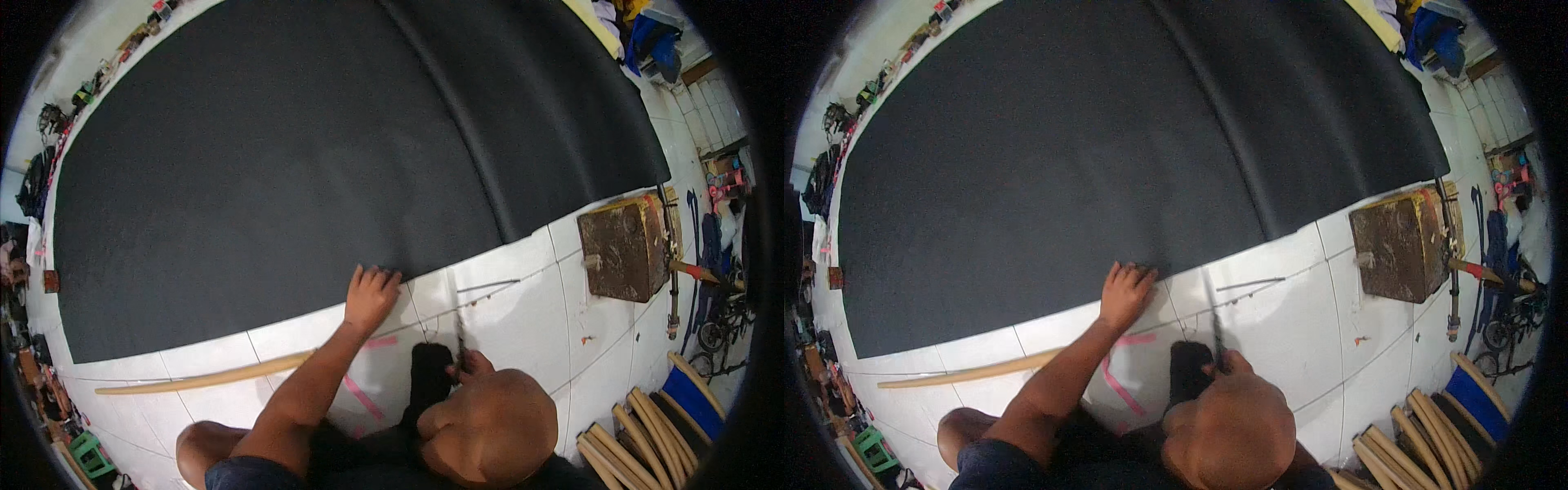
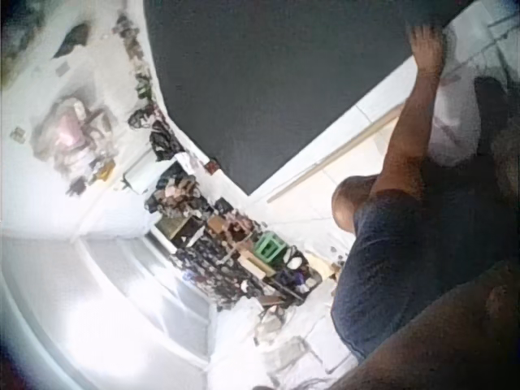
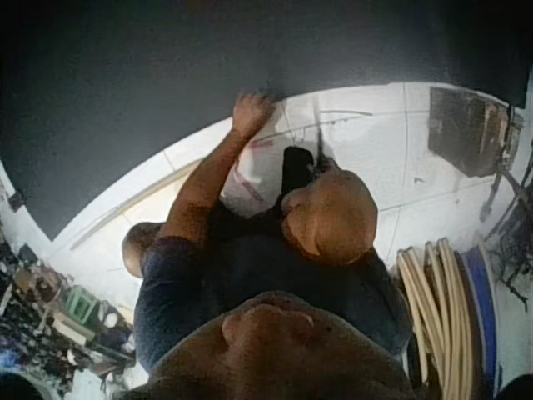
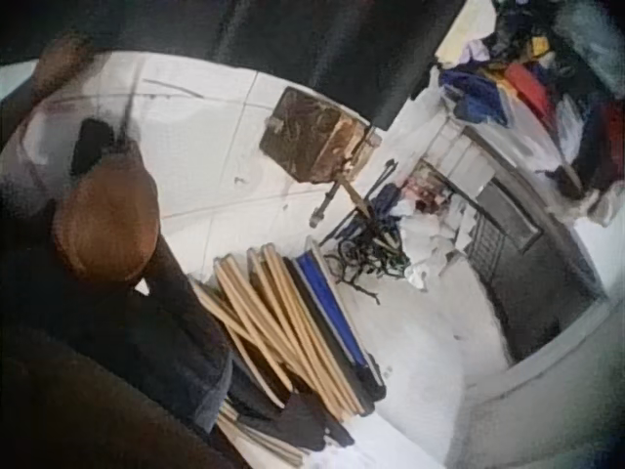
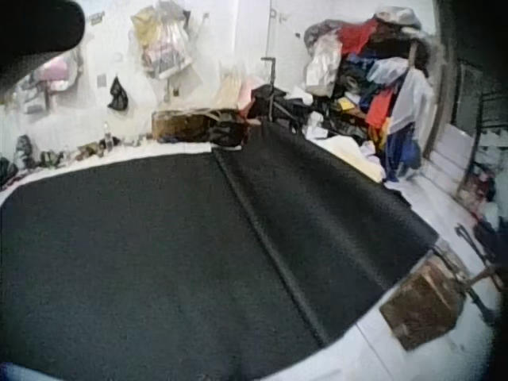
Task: The person cuts a large piece of black fabric on the floor using shears and a wooden guide.
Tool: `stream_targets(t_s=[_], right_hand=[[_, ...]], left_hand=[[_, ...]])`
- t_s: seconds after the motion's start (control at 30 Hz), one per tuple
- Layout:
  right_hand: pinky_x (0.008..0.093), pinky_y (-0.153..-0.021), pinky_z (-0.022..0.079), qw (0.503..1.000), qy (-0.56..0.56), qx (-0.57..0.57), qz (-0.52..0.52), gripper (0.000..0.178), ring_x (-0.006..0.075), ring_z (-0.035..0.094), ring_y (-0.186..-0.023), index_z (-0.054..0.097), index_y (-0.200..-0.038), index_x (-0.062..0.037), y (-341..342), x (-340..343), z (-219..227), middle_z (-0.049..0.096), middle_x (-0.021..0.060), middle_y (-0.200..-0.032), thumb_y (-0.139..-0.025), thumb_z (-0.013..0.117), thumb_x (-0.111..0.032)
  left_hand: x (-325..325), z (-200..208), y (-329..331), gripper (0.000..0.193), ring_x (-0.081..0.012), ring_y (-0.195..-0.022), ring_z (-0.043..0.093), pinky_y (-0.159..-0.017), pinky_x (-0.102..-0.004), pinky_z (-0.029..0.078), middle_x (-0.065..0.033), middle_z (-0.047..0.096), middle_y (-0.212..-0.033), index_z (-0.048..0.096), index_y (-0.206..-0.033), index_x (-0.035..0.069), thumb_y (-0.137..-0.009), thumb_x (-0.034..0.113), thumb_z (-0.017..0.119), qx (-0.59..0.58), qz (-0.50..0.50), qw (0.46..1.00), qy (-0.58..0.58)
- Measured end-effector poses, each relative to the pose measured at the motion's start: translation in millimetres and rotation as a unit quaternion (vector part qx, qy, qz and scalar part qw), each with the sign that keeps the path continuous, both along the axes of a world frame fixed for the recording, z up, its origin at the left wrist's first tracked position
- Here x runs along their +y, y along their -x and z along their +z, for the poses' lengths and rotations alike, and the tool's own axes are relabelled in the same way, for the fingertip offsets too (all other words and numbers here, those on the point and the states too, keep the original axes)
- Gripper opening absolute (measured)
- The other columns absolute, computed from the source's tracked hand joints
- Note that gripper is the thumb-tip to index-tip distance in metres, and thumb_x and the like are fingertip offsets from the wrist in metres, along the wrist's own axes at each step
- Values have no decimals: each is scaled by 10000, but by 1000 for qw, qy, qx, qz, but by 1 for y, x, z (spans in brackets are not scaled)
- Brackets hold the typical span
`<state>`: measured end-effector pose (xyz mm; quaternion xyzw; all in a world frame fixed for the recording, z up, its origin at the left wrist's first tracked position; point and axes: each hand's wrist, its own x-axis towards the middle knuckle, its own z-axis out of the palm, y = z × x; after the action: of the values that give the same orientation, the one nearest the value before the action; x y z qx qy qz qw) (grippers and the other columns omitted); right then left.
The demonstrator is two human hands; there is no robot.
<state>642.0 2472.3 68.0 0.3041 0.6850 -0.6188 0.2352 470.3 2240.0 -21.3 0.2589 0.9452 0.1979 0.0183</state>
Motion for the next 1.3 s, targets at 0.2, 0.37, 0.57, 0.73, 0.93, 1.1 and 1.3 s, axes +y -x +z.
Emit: stream_targets(t_s=[0.2, 0.37, 0.57, 0.73, 0.93, 1.1, 1.3], right_hand=[[307, -664, 461, 979, -24, -78, 187, 316, 120, 552, -719, 600, -960, -45, 10, 15, -41, 608, 25, -764, -898, 717, -332], [317, -655, 433, 969, -11, -117, 216, 378, 123, 511, -706, 582, -908, -62, -1, 27, -35, 569, 13, -749, -893, 707, -418], [291, -588, 436, 976, 167, -66, 119, 352, 100, 493, -633, 531, -906, -78, 20, 4, -62, 506, -13, -711, -960, 635, -410], [362, -715, 461, 979, -2, -72, 188, 417, 193, 561, -745, 572, -956, -34, 38, -19, -50, 602, 86, -780, -936, 650, -444], [381, -767, 475, 983, 29, -49, 177, 419, 237, 604, -802, 597, -1010, -17, 33, -23, -60, 642, 141, -840, -941, 645, -428], [390, -801, 492, 984, 33, -45, 171, 402, 259, 652, -869, 606, -1026, -15, 38, -25, -63, 676, 169, -903, -938, 650, -405], [390, -780, 496, 985, 5, -16, 174, 355, 258, 652, -833, 618, -1002, -21, 40, -30, -66, 679, 152, -869, -931, 664, -366]], left_hand=[[2, -7, 2, 288, -272, -1179, 549, -1103, -525, 367, -70, 637, -1124, 677, -1133, 83, -860, 166, 640, 50, 2, 999, -8], [7, -5, 4, 283, -280, -1146, 562, -1089, -534, 382, -77, 633, -1107, 681, -1115, 80, -840, 141, 651, 14, 17, 999, -30], [11, 4, 3, 265, -309, -1059, 580, -1058, -558, 409, -91, 616, -1011, 671, -1064, 83, -802, 108, 707, -3, 42, 998, -55], [18, 8, 5, 243, -322, -999, 575, -1046, -571, 410, -100, 597, -985, 651, -1015, 84, -785, 85, 728, -26, 81, 992, -92], [21, 5, 5, 166, -330, -939, 584, -1038, -584, 412, -80, 601, -924, 663, -945, 85, -791, 79, 724, -1, 82, 989, -126], [23, 3, 4, 109, -315, -896, 588, -1037, -597, 409, -75, 588, -867, 656, -874, 84, -788, 78, 723, 13, 81, 991, -110], [22, 1, 4, 101, -301, -877, 590, -1031, -608, 408, -66, 584, -854, 652, -849, 83, -780, 75, 725, 25, 84, 991, -102]])
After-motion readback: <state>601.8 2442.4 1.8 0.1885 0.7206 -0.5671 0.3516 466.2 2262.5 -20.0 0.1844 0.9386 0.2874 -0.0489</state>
